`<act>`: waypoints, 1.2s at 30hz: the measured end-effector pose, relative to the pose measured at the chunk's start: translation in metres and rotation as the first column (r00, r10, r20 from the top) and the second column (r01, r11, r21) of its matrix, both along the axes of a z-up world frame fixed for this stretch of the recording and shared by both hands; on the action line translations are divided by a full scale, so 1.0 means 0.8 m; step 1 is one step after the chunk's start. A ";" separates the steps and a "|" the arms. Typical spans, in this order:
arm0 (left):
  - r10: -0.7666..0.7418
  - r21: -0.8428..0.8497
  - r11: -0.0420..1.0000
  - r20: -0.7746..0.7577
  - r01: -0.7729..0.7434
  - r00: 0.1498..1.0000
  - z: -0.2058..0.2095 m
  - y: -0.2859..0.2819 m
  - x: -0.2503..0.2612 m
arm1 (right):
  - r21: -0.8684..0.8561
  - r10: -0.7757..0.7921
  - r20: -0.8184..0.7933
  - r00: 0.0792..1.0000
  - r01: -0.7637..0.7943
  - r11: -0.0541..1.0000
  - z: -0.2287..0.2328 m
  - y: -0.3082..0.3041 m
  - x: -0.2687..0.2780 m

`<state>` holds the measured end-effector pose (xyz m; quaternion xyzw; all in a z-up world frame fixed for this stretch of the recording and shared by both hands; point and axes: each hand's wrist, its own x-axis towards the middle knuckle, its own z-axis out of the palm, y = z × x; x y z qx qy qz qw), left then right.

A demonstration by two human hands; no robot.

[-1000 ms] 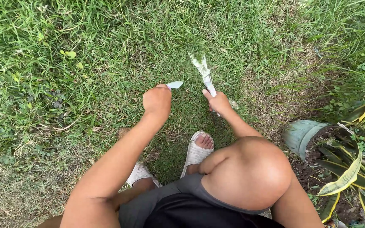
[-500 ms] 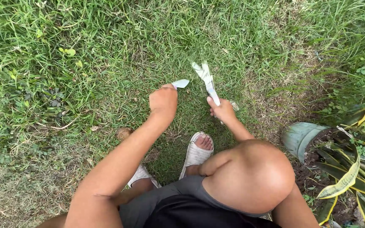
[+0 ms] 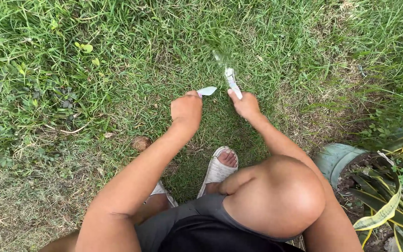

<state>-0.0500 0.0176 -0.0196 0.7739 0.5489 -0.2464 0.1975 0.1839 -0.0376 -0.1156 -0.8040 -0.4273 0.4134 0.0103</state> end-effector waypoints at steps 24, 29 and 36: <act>0.024 -0.075 0.997 0.028 -0.022 0.999 0.012 0.014 -0.012 | -0.059 -0.118 -0.235 0.965 0.107 0.992 0.022 -0.001 -0.003; 0.029 -0.021 0.999 0.044 -0.028 0.999 -0.001 0.002 -0.018 | -0.124 -0.289 -0.355 0.889 0.262 0.957 0.038 -0.085 0.021; 0.002 0.021 1.000 0.016 -0.003 1.000 0.019 0.000 -0.027 | -0.059 -0.081 -0.147 0.986 0.073 0.996 0.015 -0.139 0.047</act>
